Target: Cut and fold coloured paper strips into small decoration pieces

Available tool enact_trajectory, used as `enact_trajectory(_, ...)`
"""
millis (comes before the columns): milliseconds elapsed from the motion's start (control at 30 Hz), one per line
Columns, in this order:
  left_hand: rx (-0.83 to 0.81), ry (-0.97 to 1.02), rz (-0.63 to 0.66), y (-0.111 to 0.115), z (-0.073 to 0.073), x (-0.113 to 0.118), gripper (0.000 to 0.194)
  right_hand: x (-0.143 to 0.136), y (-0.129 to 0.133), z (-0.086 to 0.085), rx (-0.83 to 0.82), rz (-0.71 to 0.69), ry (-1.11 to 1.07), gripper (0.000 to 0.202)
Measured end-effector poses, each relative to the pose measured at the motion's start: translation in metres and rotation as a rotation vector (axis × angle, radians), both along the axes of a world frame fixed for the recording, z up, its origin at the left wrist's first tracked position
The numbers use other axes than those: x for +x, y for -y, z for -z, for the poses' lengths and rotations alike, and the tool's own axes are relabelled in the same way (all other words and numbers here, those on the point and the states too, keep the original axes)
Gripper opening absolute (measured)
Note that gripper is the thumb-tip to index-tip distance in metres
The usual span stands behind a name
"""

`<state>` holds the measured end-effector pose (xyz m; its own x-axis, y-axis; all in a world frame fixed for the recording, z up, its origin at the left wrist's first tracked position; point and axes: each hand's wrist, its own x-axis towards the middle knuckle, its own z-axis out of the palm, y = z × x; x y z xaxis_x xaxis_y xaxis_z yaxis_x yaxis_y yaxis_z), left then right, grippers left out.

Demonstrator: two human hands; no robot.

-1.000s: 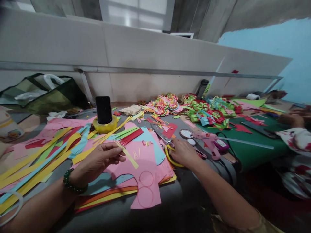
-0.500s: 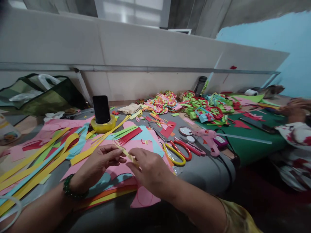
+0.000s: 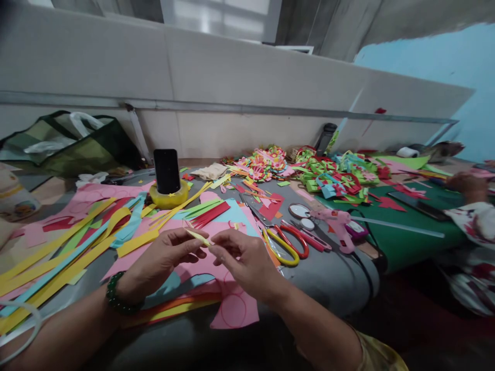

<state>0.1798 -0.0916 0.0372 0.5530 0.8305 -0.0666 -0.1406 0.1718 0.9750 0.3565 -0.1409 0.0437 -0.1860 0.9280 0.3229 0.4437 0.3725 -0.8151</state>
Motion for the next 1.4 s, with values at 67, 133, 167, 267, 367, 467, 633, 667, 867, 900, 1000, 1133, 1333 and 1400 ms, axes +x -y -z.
enact_trajectory(67,0.025,0.004,0.018,0.001,0.000,-0.001,0.017,0.001,-0.002,0.001,-0.075,-0.014,-0.094,0.018)
enact_trajectory(133,0.044,0.004,0.034,0.001,0.000,-0.001,0.015,0.001,-0.003,0.004,-0.086,0.012,-0.129,0.019)
enact_trajectory(167,0.042,0.005,0.039,0.001,0.000,-0.001,0.015,0.001,-0.003,0.005,-0.090,0.027,-0.131,0.020)
enact_trajectory(267,-0.006,0.015,0.048,0.000,0.002,-0.001,0.014,0.000,-0.004,0.006,-0.111,0.060,-0.133,0.022)
enact_trajectory(367,-0.087,0.029,0.057,-0.001,0.004,0.000,0.015,0.001,-0.008,0.004,-0.163,0.064,-0.196,0.024)
enact_trajectory(467,-0.161,0.027,0.053,-0.004,0.004,-0.001,0.020,0.006,-0.012,0.000,-0.224,0.070,-0.292,0.026)
enact_trajectory(633,-0.162,0.031,-0.078,-0.012,0.000,-0.006,0.025,0.016,-0.014,-0.004,-0.229,0.112,-0.364,0.030)
enact_trajectory(667,-0.162,0.034,-0.112,-0.013,0.000,-0.007,0.027,0.017,-0.014,-0.004,-0.219,0.121,-0.357,0.030)
enact_trajectory(867,-0.060,-0.132,0.016,-0.008,-0.001,-0.004,0.032,0.006,-0.009,-0.002,-0.187,0.071,-0.188,0.030)
enact_trajectory(900,-0.019,-0.171,0.060,-0.007,0.000,-0.003,0.029,0.004,-0.009,-0.001,-0.186,0.050,-0.153,0.030)
enact_trajectory(1000,0.031,-0.228,0.127,-0.005,0.002,-0.004,0.026,0.004,-0.013,0.002,-0.178,0.030,-0.155,0.033)
enact_trajectory(1133,-0.047,-0.200,0.143,-0.007,0.006,-0.006,0.025,0.015,-0.022,0.001,-0.181,0.080,-0.332,0.037)
enact_trajectory(1333,-0.001,-0.183,0.315,-0.006,0.000,-0.007,0.025,0.024,-0.027,-0.009,-0.192,0.068,-0.330,0.040)
enact_trajectory(1400,0.034,-0.145,0.445,-0.003,-0.006,-0.007,0.034,0.020,-0.023,-0.010,-0.212,0.018,-0.261,0.037)
